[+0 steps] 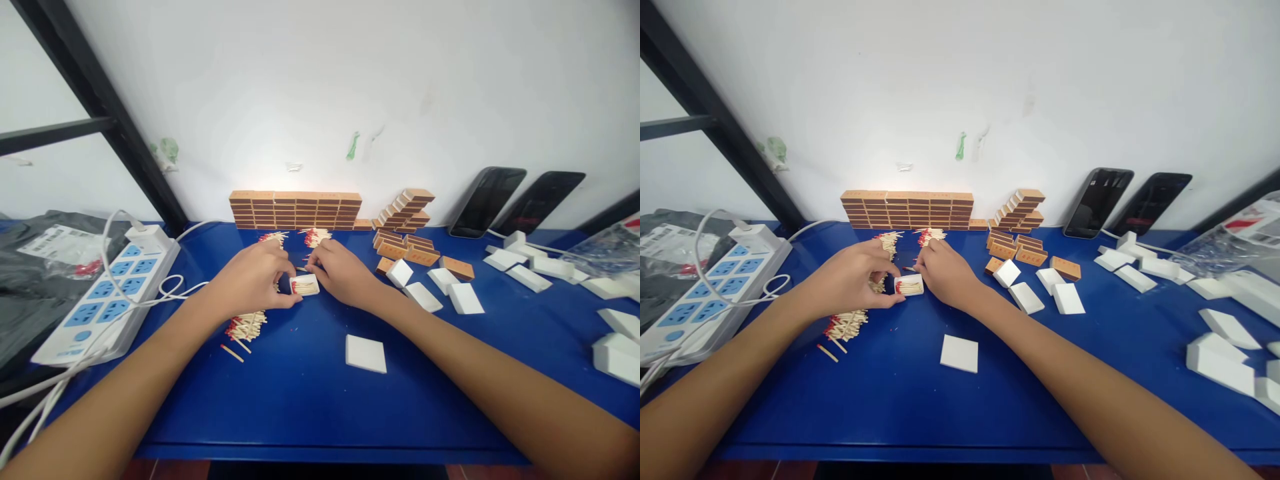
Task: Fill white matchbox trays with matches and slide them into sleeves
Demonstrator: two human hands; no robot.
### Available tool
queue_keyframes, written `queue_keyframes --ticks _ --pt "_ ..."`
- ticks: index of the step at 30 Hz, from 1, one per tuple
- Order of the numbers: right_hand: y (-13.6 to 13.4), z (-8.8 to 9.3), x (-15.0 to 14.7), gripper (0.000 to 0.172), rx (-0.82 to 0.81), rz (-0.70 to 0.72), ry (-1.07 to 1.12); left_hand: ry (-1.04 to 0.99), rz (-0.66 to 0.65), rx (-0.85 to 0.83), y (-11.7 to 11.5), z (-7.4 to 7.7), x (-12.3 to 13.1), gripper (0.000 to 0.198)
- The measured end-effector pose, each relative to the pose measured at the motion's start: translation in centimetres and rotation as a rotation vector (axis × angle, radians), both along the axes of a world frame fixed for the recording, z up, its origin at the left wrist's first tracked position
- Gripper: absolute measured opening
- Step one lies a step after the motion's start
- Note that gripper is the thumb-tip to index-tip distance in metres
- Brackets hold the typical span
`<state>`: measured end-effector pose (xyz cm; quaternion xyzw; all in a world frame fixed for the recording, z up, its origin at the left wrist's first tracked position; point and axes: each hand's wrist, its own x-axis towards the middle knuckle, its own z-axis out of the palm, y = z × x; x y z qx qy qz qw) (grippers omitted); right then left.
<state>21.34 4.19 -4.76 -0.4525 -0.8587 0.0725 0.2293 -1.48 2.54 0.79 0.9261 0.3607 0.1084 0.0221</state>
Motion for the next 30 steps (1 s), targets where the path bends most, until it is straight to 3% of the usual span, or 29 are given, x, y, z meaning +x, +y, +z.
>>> queue_keyframes --ticks 8,15,19,30 --pt "0.6 -0.2 0.3 0.010 -0.073 0.019 0.064 -0.001 -0.010 0.014 0.1 -0.1 -0.1 0.027" --pt "1.0 0.5 1.4 0.010 -0.063 0.004 0.002 -0.025 -0.009 0.004 0.1 -0.1 -0.2 0.026" --pt "1.2 0.4 2.0 0.002 -0.025 -0.029 0.030 -0.030 -0.019 0.005 0.1 -0.1 -0.1 0.025" --pt "1.5 1.1 2.3 0.012 -0.121 -0.097 -0.015 -0.003 -0.010 0.006 0.3 -0.3 -0.2 0.030"
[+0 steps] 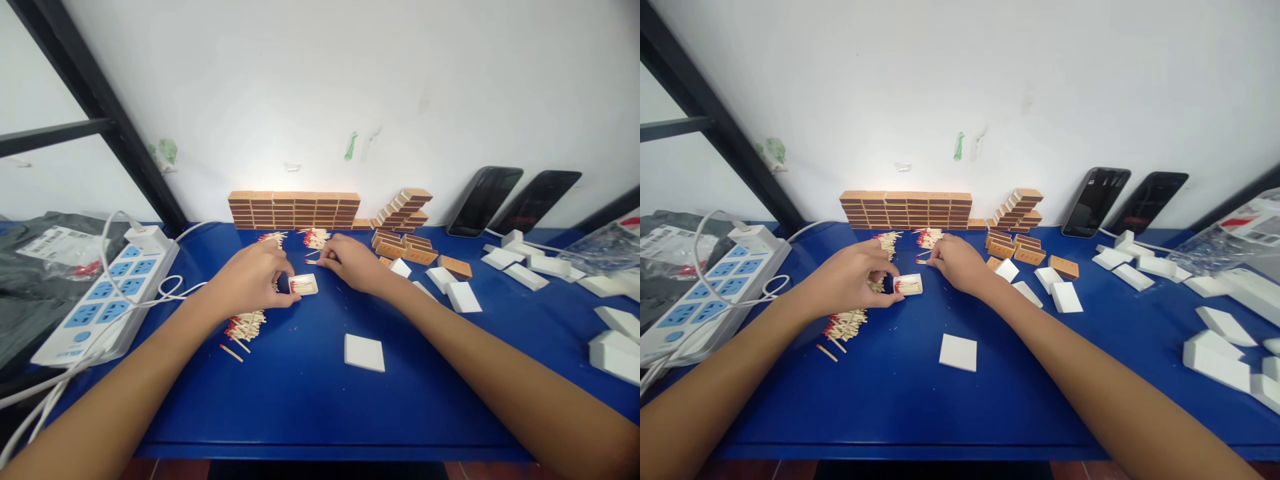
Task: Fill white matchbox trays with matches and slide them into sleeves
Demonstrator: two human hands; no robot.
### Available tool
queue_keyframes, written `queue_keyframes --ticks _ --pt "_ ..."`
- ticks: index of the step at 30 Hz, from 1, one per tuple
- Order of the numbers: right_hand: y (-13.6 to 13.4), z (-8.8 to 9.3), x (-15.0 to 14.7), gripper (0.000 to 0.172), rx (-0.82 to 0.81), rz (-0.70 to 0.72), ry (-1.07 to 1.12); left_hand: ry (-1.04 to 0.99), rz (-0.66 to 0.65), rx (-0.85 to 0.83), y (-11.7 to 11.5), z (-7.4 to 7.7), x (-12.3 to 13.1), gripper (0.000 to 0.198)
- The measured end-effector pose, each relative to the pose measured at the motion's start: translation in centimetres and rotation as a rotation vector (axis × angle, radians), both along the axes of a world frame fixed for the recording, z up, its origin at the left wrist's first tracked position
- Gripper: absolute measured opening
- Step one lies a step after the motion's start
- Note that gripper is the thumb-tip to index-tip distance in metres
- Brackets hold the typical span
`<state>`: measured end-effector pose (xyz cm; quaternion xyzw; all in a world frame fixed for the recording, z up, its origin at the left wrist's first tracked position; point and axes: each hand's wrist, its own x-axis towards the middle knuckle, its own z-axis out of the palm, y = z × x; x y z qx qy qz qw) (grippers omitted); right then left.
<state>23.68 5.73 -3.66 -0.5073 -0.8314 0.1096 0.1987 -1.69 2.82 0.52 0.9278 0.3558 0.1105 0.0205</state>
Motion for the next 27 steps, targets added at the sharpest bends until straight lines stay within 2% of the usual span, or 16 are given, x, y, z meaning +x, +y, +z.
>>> queue_keyframes --ticks 13,18,23,27 --pt "-1.2 0.5 -1.1 0.013 0.103 0.022 -0.344 -0.010 0.004 0.002 0.0 0.1 0.0 0.029" --pt "-1.6 1.2 -0.6 0.010 0.121 0.041 -0.284 -0.019 0.001 0.015 0.0 0.0 -0.1 0.028" --pt "-3.4 2.4 -1.1 0.011 0.094 0.142 -0.192 -0.013 0.015 0.019 -0.2 0.1 0.1 0.025" --pt "-4.7 2.3 -2.1 0.012 0.089 0.181 -0.217 -0.007 0.014 0.023 -0.3 0.2 0.2 0.025"
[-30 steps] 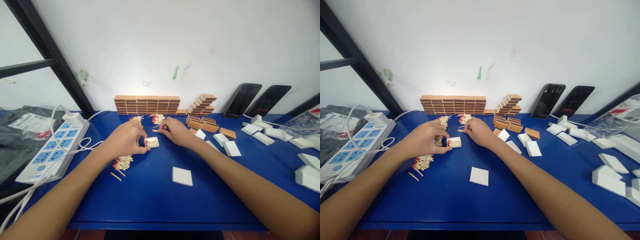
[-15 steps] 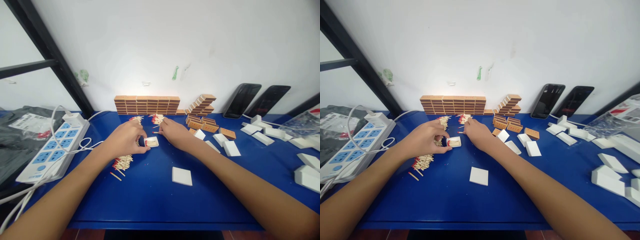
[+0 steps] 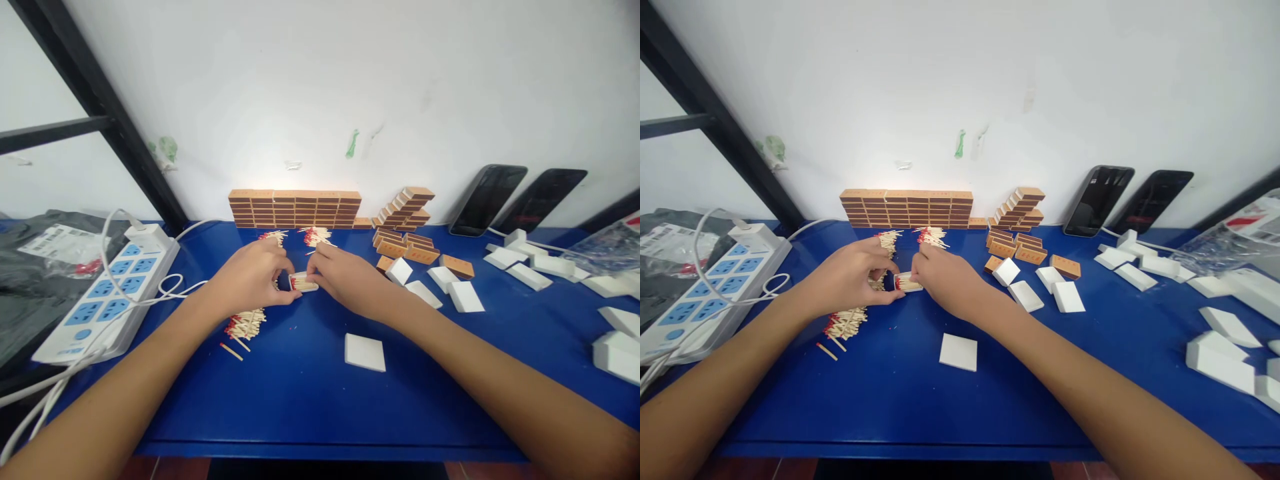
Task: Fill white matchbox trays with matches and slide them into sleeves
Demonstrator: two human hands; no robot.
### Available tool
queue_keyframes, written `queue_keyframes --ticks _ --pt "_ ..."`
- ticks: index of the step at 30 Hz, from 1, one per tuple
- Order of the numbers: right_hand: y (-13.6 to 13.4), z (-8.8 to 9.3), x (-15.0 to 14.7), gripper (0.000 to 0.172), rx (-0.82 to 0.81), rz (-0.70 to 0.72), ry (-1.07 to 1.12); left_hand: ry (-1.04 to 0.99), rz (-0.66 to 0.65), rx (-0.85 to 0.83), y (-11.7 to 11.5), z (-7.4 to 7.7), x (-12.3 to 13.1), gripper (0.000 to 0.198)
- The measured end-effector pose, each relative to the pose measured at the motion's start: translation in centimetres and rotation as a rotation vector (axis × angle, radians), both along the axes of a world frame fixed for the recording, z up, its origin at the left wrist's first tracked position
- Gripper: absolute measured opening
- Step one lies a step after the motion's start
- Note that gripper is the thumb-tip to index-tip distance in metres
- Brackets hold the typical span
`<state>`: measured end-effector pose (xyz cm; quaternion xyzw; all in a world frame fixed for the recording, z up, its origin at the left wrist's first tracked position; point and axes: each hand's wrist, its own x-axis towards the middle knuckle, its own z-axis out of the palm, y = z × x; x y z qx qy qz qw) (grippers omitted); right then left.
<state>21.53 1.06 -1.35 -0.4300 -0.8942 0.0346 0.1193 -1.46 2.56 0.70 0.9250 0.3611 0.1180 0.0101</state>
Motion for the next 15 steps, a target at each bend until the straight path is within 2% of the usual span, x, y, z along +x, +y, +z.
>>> queue_keyframes --ticks 5,9,12,15 --pt "0.7 -0.5 0.3 0.013 -0.014 0.010 0.092 -0.006 -0.008 -0.001 0.1 0.0 -0.1 0.025" --pt "3.2 -1.4 1.6 0.012 0.060 -0.090 0.208 -0.005 -0.003 -0.005 0.0 0.0 -0.1 0.026" --pt "4.9 -2.5 2.5 0.020 0.086 -0.126 0.188 -0.004 0.006 -0.003 -0.1 0.1 -0.1 0.028" --pt "5.7 -3.4 2.9 0.019 0.098 -0.131 0.179 0.000 0.016 -0.015 -0.1 0.2 -0.1 0.028"
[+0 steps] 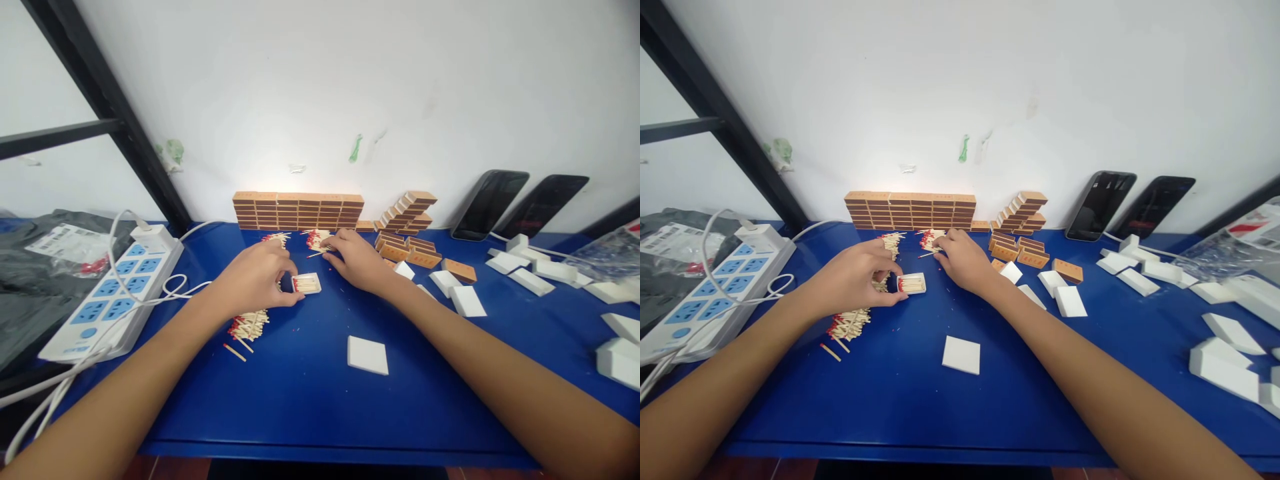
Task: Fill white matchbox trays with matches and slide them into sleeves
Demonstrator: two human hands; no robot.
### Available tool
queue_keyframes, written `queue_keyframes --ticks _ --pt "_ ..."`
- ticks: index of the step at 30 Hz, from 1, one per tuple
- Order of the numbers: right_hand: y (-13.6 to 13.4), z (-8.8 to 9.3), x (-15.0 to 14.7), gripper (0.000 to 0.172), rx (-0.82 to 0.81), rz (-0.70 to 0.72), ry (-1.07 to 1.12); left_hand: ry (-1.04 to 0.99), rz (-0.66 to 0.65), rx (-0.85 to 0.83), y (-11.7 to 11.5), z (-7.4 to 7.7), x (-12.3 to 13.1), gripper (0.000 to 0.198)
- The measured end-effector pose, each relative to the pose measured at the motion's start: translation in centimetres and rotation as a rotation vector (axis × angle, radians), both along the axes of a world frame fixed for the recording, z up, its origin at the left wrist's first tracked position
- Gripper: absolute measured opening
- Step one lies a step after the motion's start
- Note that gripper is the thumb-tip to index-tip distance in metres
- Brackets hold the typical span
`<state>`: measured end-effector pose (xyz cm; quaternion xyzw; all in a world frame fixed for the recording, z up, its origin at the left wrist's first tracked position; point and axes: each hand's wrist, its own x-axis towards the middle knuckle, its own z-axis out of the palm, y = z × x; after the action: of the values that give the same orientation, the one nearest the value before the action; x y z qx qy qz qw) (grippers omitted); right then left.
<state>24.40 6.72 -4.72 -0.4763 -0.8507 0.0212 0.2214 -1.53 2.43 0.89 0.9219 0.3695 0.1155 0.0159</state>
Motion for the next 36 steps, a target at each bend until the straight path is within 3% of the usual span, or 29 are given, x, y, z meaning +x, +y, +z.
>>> queue_keyframes --ticks 13,25,33,36 --pt "-0.8 0.4 -0.7 0.004 -0.026 -0.007 0.043 0.012 0.007 -0.014 0.1 -0.1 0.0 0.030" --pt "-0.8 0.9 0.9 0.014 -0.098 -0.018 -0.042 0.008 0.003 -0.008 0.0 0.1 0.1 0.027" --pt "-1.5 0.6 -2.1 0.010 -0.088 0.064 0.071 0.007 0.004 -0.019 0.2 -0.3 -0.1 0.028" --pt "-1.6 0.4 -2.5 0.003 -0.078 0.031 0.075 0.002 0.006 -0.018 0.3 -0.3 -0.1 0.028"
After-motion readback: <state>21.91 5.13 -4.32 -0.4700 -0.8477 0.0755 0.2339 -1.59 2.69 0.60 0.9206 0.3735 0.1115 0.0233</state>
